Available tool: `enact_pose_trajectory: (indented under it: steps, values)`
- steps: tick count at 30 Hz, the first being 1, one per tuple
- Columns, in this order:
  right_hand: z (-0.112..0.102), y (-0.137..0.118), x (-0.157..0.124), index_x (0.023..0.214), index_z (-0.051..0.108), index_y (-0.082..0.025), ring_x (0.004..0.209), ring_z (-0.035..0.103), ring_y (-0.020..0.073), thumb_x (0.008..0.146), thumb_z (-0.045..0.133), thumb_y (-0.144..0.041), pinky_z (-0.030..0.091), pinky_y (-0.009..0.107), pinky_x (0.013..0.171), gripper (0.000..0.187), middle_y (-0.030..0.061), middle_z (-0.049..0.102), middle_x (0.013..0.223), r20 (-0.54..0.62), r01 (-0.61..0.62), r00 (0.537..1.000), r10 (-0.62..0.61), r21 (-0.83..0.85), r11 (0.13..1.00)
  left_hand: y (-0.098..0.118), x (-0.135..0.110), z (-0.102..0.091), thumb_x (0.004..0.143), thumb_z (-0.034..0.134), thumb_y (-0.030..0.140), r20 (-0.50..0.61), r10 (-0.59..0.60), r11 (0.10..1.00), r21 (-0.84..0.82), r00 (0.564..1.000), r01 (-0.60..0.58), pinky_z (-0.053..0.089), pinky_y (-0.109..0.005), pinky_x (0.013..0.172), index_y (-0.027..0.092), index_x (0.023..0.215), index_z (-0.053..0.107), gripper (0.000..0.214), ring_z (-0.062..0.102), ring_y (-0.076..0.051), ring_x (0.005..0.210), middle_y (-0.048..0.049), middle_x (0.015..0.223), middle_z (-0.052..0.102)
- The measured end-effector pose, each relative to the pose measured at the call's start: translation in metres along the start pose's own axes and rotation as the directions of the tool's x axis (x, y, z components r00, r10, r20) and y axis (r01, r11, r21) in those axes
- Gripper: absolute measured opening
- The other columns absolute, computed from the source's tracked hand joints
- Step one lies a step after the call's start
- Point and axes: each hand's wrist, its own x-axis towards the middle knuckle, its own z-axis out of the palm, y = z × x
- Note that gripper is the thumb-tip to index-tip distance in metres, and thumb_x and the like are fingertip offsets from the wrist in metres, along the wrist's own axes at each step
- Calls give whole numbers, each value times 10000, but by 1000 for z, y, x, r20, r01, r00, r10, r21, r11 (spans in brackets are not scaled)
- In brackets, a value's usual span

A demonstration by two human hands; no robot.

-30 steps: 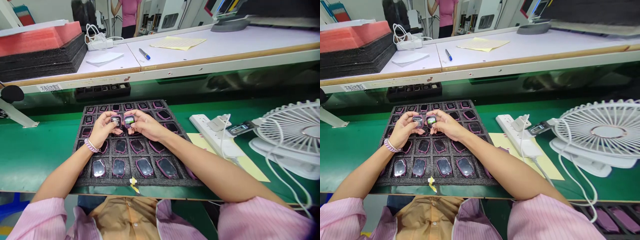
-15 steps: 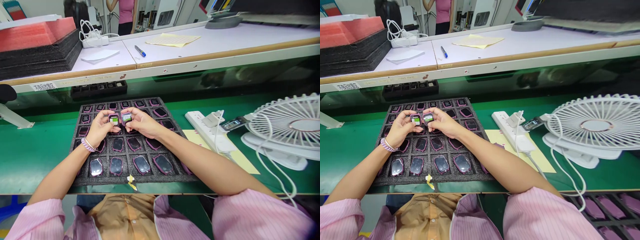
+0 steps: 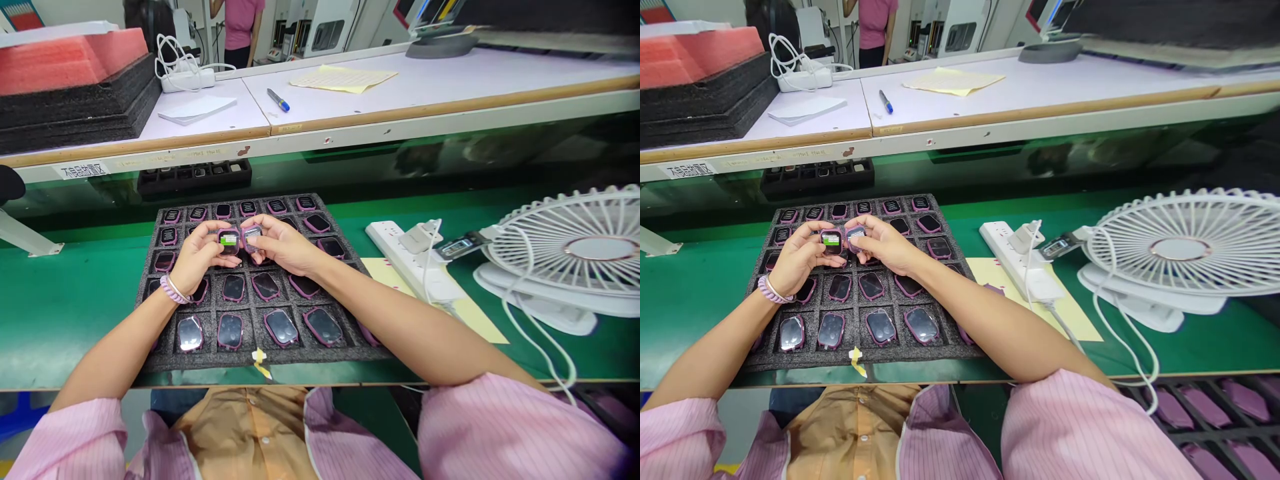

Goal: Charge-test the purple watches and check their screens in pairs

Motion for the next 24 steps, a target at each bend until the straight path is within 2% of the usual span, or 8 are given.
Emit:
enact_pose_trajectory:
  steps: [9,19,24]
  values:
    - [2,-5,-2,1152,565,-194,588,589,108,758,780,-215,521,223,583,450,-37,667,865,15,-20,1000,20,-9,1000,1,0,2,680,764,307,-28,8,1000,5,1000,-8,675,-284,623,175,1097,549,488,767,-188,606,18,847,729]
    - [2,-4,-2,1154,583,-191,602,609,117,801,841,-292,550,240,583,449,-14,676,884,20,-33,999,33,33,999,-1,1,-2,717,738,334,-28,14,1000,6,1000,-14,670,-297,615,179,1085,574,431,765,-190,614,4,862,730]
    - [1,-3,-2,1187,581,-193,637,635,127,830,875,-321,563,233,600,480,-10,679,897,33,-30,999,29,36,999,-3,1,-2,712,794,293,-26,38,998,58,999,-36,669,-286,626,185,1093,558,461,763,-177,621,13,858,720]
